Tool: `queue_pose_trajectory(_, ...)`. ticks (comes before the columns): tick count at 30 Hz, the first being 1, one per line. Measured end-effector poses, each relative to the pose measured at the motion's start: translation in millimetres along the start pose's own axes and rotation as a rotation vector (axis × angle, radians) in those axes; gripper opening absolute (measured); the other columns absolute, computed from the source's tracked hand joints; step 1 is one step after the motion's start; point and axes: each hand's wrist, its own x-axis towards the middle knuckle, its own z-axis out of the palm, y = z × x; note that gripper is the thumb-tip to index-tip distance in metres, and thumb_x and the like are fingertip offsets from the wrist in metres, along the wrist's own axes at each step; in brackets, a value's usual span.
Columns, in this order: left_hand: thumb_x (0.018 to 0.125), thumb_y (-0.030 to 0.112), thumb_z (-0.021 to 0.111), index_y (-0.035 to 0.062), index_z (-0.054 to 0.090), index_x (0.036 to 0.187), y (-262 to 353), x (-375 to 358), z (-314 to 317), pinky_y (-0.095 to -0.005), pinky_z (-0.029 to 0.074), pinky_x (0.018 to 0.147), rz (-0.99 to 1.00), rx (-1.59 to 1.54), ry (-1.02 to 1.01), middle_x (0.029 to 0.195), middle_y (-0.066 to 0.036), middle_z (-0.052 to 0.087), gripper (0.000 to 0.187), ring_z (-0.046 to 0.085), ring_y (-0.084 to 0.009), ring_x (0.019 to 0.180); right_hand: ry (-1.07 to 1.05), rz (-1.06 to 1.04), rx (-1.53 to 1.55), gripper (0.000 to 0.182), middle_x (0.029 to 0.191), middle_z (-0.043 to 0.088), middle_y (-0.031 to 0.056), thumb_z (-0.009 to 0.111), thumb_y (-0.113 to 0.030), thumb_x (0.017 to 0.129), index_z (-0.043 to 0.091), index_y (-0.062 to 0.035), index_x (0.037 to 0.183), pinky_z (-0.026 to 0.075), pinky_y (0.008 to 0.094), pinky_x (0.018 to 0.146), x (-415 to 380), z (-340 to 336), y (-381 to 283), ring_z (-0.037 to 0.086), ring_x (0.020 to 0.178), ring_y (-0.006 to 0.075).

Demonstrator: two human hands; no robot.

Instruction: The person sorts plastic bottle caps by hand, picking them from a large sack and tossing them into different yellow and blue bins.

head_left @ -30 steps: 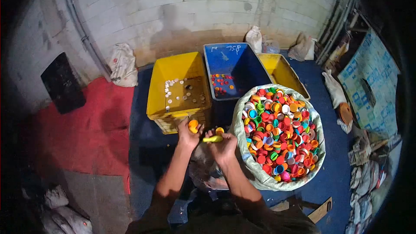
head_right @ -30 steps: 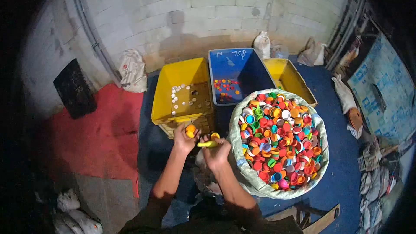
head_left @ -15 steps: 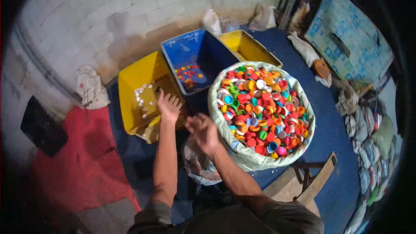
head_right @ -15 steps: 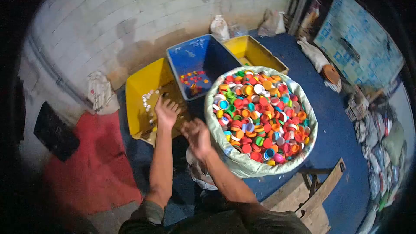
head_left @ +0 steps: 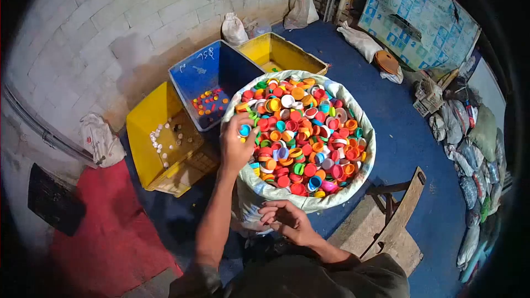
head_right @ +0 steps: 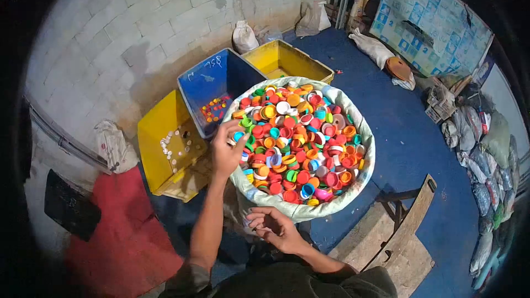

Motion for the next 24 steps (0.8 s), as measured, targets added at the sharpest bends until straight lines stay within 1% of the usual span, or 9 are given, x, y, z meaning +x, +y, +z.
queue_pose_trajectory(2,0.074,0.002,0.072,0.005,0.056,0.117,15,37,35,-0.04,0.042,0.092,0.132,0.23,-0.159,0.104,-0.007,0.067,0.045,0.055,-0.0305,0.104,-0.039,-0.1,-0.053,0.054,0.125,0.055,0.0132,0.048,0.016,0.081,0.042,0.0033,0.132,0.046,0.0297,0.09,-1,-20,-40,0.056,0.103,0.0151)
queue_pose_trajectory(5,0.075,0.001,0.069,0.0122,0.056,0.126,-4,60,68,-0.039,0.04,0.093,0.165,0.327,-0.306,0.109,-0.005,0.066,0.054,0.054,-0.027,0.103,0.003,-0.153,-0.147,0.048,0.118,0.061,0.0147,0.054,0.013,0.081,0.046,0.006,0.128,0.046,0.0301,0.092,-7,-44,-77,0.059,0.102,0.0158)
queue_pose_trajectory(6,0.074,0.003,0.07,0.0134,0.055,0.13,0,66,73,-0.0391,0.037,0.092,0.266,0.463,-0.341,0.112,-0.004,0.066,0.059,0.052,-0.0244,0.099,0.015,-0.166,-0.163,0.047,0.117,0.062,0.015,0.055,0.012,0.081,0.047,0.0061,0.127,0.046,0.0302,0.092,-9,-56,-85,0.06,0.102,0.0161)
queue_pose_trajectory(8,0.073,0.007,0.071,0.0164,0.055,0.131,-8,73,85,-0.0414,0.036,0.086,0.271,0.555,-0.409,0.101,-0.009,0.064,0.061,0.052,-0.0255,0.097,-0.016,-0.179,-0.191,0.047,0.117,0.062,0.0155,0.057,0.011,0.081,0.048,0.0058,0.127,0.046,0.0308,0.093,-14,-82,-98,0.06,0.104,0.0167)
queue_pose_trajectory(11,0.075,0.006,0.07,0.0162,0.056,0.131,3,79,94,-0.0371,0.034,0.089,0.169,0.711,-0.422,0.106,0.001,0.07,0.059,0.049,-0.0218,0.094,-0.022,-0.151,-0.194,0.046,0.117,0.063,0.0148,0.057,0.01,0.082,0.048,0.0051,0.126,0.046,0.0307,0.093,-19,-119,-110,0.06,0.104,0.0174)
queue_pose_trajectory(15,0.075,0.01,0.073,0.0166,0.058,0.13,-4,83,103,-0.036,0.033,0.089,0.231,0.712,-0.38,0.085,0.006,0.073,0.058,0.05,-0.0184,0.093,-0.066,-0.122,-0.196,0.044,0.115,0.063,0.014,0.057,0.008,0.083,0.048,0.0047,0.126,0.047,0.0312,0.093,-19,-157,-126,0.06,0.103,0.0173)
queue_pose_trajectory(19,0.074,0.01,0.075,0.0135,0.066,0.119,0,81,105,-0.0352,0.031,0.093,0.175,0.637,-0.333,0.084,0.006,0.072,0.045,0.054,-0.0168,0.101,-0.054,-0.142,-0.183,0.041,0.11,0.064,0.0135,0.057,0.009,0.083,0.051,0.0044,0.123,0.047,0.0315,0.091,-9,-173,-141,0.061,0.1,0.0163)
queue_pose_trajectory(22,0.076,0.009,0.074,0.0091,0.069,0.111,6,74,103,-0.0361,0.037,0.093,0.091,0.49,-0.159,0.088,0.002,0.072,0.035,0.058,-0.0163,0.101,-0.052,-0.256,-0.501,0.036,0.104,0.066,0.013,0.057,0.008,0.082,0.054,0.0039,0.118,0.049,0.0332,0.089,14,-188,-160,0.063,0.094,0.0161)
queue_pose_trajectory(24,0.08,0.003,0.07,0.0057,0.059,0.12,7,67,97,-0.0332,0.045,0.088,-0.123,0.021,-0.085,0.09,-0.004,0.07,0.042,0.062,-0.0166,0.094,-0.046,-0.243,-0.635,0.022,0.098,0.066,0.0126,0.057,0.01,0.078,0.058,0.0019,0.099,0.051,0.0323,0.084,42,-196,-175,0.064,0.087,0.0166)
